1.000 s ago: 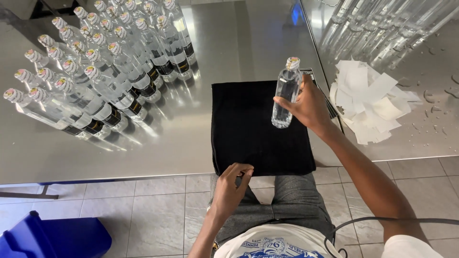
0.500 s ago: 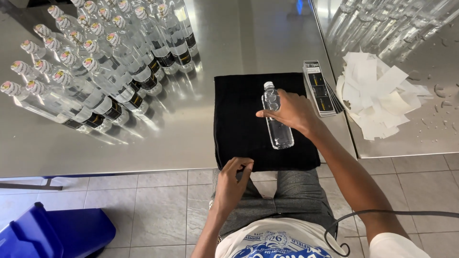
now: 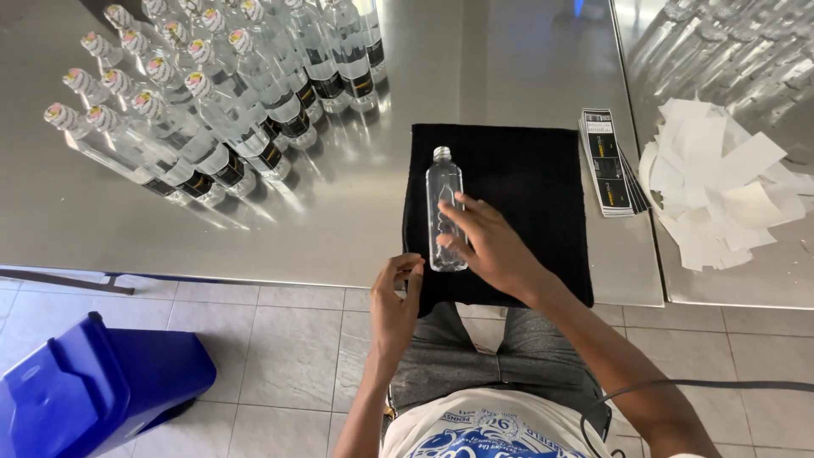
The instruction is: The person is manually applying adhesive labels to clear plastic bottles. They pick up a bottle, peel a label from a stack, align it, and press it onto the bottle surface.
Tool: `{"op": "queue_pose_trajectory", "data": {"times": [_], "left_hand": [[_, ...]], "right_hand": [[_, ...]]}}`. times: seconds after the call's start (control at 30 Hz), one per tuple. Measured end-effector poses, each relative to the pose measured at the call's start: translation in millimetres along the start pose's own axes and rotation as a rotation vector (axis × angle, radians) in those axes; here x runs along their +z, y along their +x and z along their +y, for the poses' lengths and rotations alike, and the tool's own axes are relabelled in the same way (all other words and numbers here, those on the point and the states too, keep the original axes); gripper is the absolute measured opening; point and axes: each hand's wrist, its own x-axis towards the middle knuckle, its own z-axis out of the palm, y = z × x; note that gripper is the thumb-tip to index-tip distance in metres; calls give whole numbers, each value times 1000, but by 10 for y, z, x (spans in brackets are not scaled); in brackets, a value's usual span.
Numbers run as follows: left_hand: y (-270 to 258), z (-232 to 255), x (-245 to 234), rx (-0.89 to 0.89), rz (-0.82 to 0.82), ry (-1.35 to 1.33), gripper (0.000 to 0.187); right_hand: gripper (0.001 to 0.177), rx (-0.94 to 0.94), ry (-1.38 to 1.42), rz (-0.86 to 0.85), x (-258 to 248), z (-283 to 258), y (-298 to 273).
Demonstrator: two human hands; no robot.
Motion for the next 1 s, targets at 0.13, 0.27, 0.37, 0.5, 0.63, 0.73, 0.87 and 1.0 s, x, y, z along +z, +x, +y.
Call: {"op": "queue_pose_trajectory", "data": {"times": [0.13, 0.27, 0.37, 0.5, 0.63, 0.73, 0.87, 1.0], "left_hand": [[-27, -99, -6, -40, 51, 30, 19], [-58, -104, -42, -63, 52, 36, 19], [-73, -72, -27, -42, 24, 24, 20], [-39, -11, 41, 24, -21, -6, 23], [-106, 93, 52, 66, 21, -36, 18], [-131, 92, 90, -13, -42, -35, 18], [-129, 76, 174, -31, -84, -28, 18], [-147, 91, 237, -12, -108, -8, 17]], "right_hand": [[61, -119, -81, 95, 159, 81, -70], [46, 60, -311, 305, 18, 571, -428], [46, 191, -375, 338, -201, 629, -549], [45, 210, -338, 394, -350, 533, -516], [53, 301, -267, 278, -414, 718, -664], [47, 361, -306, 266, -444, 839, -786], [61, 517, -238, 212, -599, 751, -815], [99, 708, -103, 60, -634, 510, -685]]}}
